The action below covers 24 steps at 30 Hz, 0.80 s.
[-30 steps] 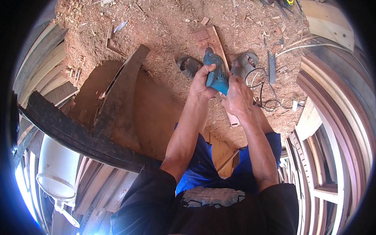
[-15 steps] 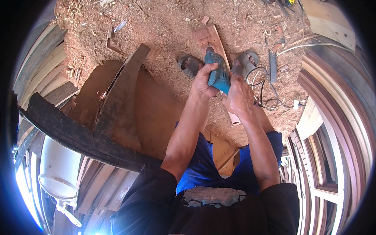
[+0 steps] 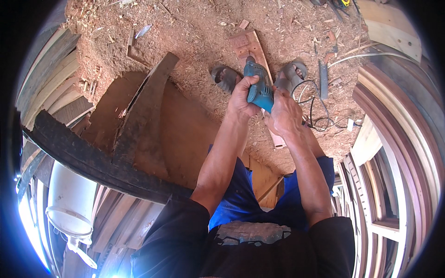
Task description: The person uses a corded drill to make holes in a small wooden plank placed on the floor. The person repeatedly drills, lifts the plank to inspect the holes, and repositions it for additional drilling.
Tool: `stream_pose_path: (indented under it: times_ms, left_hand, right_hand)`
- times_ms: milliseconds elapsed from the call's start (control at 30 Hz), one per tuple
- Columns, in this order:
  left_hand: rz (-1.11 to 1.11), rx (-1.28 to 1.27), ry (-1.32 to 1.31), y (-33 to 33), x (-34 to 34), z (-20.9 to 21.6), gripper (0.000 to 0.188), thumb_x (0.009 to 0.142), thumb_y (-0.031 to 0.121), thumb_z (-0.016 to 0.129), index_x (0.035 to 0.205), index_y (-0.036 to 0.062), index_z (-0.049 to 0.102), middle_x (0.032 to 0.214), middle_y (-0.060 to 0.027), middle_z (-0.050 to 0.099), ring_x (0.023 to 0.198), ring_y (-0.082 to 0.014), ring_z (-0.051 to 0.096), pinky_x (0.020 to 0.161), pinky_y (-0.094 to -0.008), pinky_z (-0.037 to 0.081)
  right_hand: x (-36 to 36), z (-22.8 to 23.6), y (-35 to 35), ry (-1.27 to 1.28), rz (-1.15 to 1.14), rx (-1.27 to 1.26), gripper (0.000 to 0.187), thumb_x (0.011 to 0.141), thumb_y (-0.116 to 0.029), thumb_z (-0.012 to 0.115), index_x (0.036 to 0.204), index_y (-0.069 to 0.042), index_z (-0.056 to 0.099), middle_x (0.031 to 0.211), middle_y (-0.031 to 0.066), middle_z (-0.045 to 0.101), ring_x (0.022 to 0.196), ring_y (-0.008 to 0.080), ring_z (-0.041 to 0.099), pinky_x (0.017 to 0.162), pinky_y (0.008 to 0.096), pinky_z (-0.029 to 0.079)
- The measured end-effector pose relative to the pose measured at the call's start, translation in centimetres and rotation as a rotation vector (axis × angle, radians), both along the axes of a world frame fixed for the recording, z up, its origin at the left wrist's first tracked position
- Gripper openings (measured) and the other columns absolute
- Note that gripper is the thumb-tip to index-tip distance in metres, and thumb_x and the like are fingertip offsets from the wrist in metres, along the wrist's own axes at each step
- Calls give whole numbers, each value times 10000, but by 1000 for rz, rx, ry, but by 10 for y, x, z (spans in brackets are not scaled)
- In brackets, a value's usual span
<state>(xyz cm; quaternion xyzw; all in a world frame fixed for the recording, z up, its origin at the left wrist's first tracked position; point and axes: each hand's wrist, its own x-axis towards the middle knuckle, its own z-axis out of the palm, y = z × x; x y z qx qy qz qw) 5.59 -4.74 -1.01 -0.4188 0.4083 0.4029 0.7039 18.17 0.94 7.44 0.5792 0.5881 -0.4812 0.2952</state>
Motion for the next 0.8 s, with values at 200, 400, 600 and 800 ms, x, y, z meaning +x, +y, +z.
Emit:
stream_pose_path:
  times_ms: [200, 400, 600, 800]
  left_hand:
    - [-36, 3, 26, 5, 3, -1, 582, 847, 200, 737, 1324, -12, 480, 1102, -230, 632, 967, -429, 681, 948, -582, 559]
    - [-82, 10, 16, -3, 5, -15, 563, 854, 198, 729, 1298, -38, 475, 1078, -238, 624, 953, -417, 679, 926, -577, 559]
    - [-144, -7, 62, 0, 9, -16, 574, 862, 172, 716, 1309, -55, 438, 1056, -241, 615, 923, -398, 671, 907, -560, 565]
    - [-138, -11, 48, 3, 7, -24, 585, 859, 150, 716, 1321, -56, 422, 1068, -245, 610, 926, -401, 666, 898, -553, 572]
  right_hand:
    - [0, 1, 5, -8, -23, -2, 619, 729, -125, 814, 1264, 75, 576, 1151, 253, 680, 1004, 417, 718, 863, 486, 580]
    - [-1, -5, -1, -77, -92, -52, 604, 729, -130, 815, 1236, 66, 553, 1049, 289, 698, 959, 443, 723, 840, 511, 578]
    - [-1, -3, -4, -55, -153, -35, 574, 735, -107, 779, 1246, 44, 566, 973, 284, 718, 931, 450, 723, 831, 515, 577]
    - [-3, -3, -2, -13, -189, 63, 414, 768, -132, 728, 1145, 11, 638, 899, 304, 711, 871, 476, 711, 793, 541, 565]
